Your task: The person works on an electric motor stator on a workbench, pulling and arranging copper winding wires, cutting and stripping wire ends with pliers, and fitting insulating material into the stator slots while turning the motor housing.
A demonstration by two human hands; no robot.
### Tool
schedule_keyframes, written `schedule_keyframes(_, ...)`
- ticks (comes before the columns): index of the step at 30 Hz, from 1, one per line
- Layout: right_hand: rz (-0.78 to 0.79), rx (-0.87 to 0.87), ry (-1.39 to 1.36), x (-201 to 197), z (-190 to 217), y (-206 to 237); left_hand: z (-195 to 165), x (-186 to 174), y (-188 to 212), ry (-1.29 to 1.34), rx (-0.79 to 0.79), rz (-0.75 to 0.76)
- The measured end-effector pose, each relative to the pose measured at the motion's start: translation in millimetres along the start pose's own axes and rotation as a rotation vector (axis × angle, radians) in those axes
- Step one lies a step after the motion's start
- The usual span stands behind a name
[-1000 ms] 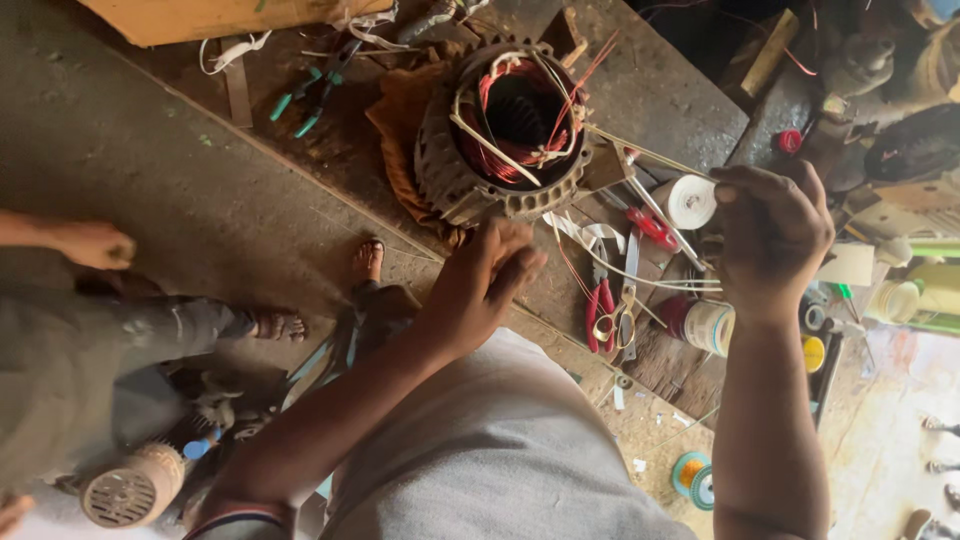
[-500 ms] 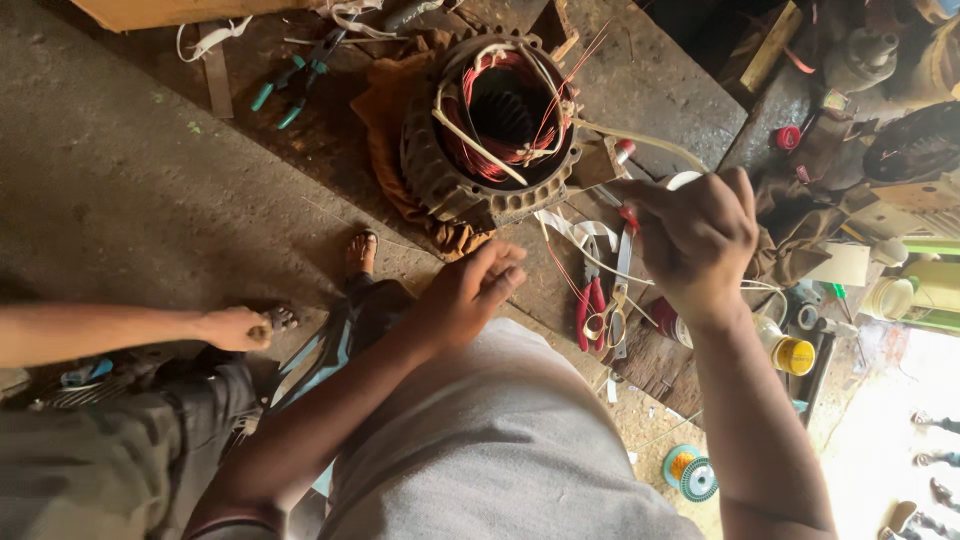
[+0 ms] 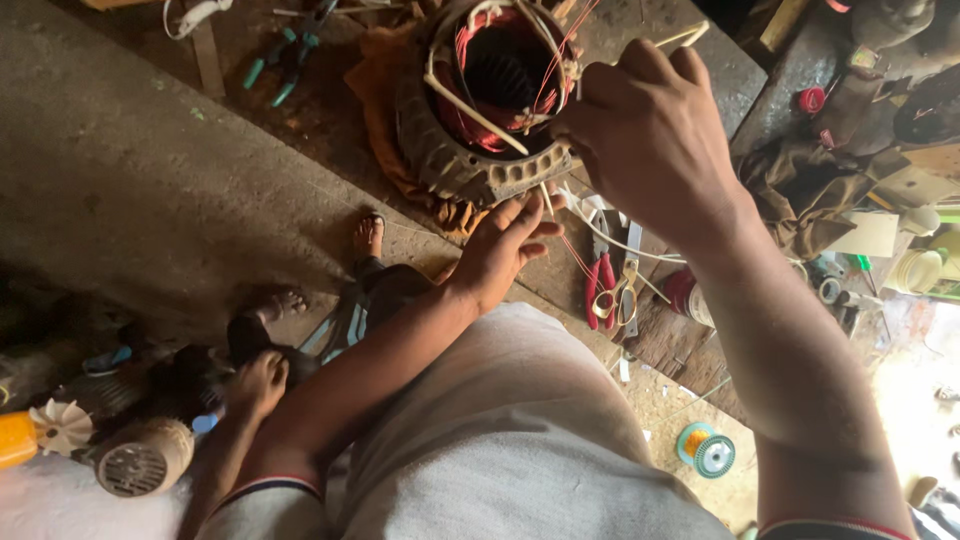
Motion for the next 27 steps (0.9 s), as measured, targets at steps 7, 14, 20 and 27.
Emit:
schedule_keyframes(7,0.013,0.015,0.03,8.0,3.1,9.9,18.2,-1.2,-6.0,-0.002,0.053,-0.15)
schedule_keyframes(14,-0.182,-0.021,0.042,14.8,19.1,64.1,-26.2,29.6,57.4,-1.298,0.56,-0.023)
schedule_keyframes(20,-0.168,0.092,-0.263,41.0,66.2,125.6,-72.6,91.3,110.0,-1.355,0.512,0.213)
schedule_keyframes(27,-0.409,0.54,-0.82,84.3,75.3,158.3,-140.6,158.1,65.7,-1.56,0.744,0.597)
Point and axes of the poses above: each hand's wrist, its own y-axis away from the middle knuckle, its own x-axis out of the palm, z = x × y, the point moved 3 cm from there along -y, towards the middle knuckle, and after that the axes turned 11 degrees about y, right-handed, at the moved point
